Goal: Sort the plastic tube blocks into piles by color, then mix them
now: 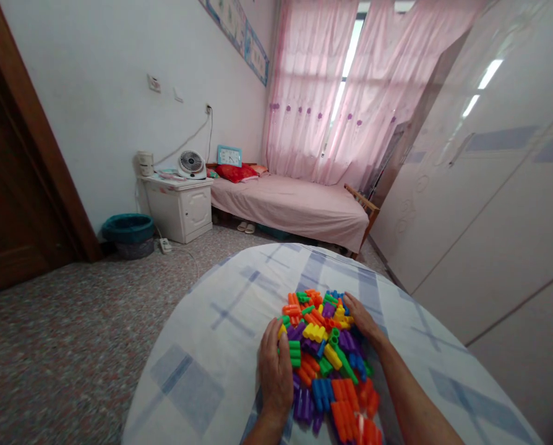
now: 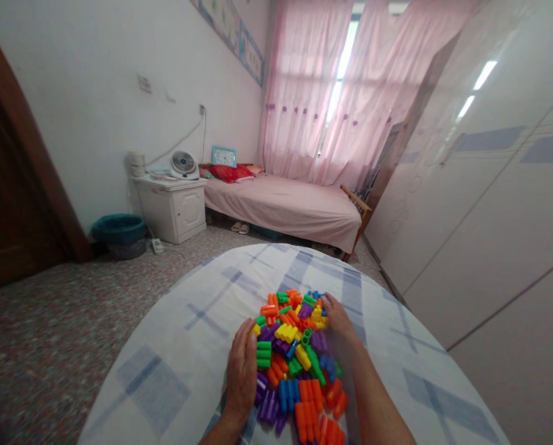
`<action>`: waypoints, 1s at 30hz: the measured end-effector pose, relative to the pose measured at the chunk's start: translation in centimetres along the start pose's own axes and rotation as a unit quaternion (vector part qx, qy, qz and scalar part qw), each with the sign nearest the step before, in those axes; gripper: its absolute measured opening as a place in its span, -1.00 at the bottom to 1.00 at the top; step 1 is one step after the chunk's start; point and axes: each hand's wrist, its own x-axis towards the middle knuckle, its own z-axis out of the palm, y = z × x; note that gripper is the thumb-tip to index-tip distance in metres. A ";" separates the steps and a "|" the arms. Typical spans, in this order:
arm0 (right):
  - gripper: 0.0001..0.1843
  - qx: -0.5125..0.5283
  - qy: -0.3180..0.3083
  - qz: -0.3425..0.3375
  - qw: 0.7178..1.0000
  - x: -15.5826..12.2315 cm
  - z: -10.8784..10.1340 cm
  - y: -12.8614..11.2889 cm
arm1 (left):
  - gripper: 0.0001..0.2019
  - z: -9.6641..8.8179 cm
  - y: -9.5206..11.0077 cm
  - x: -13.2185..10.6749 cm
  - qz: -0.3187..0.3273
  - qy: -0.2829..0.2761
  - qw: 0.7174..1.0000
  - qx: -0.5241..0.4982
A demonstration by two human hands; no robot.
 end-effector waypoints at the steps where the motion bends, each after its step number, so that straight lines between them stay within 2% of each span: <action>1: -0.54 0.005 -0.016 0.001 1.000 0.1 0.5 0.1 | -0.61 0.0 0.0 0.0 -0.001 -0.002 1.000 0.001; 6: -0.58 0.018 -0.091 -0.010 0.996 -1.6 1.2 0.4 | -0.61 0.0 0.2 0.1 0.002 -0.002 1.000 -0.010; 11: -0.55 0.025 -0.109 -0.016 0.994 -3.7 0.0 0.5 | -0.61 -0.2 0.5 0.3 0.010 0.006 1.000 -0.021; 17: -0.48 0.016 -0.029 0.031 0.999 -6.3 -2.1 1.5 | -0.60 -0.2 0.3 0.6 0.021 0.009 1.000 -0.019; 23: -0.19 0.043 0.014 0.078 0.996 -9.8 -2.2 0.6 | -0.60 -0.2 0.3 0.7 0.023 0.007 0.999 -0.025; 30: -0.25 0.044 0.101 0.155 0.982 -14.6 -4.0 -0.6 | -0.59 -0.5 0.5 0.8 0.036 -0.006 0.999 -0.030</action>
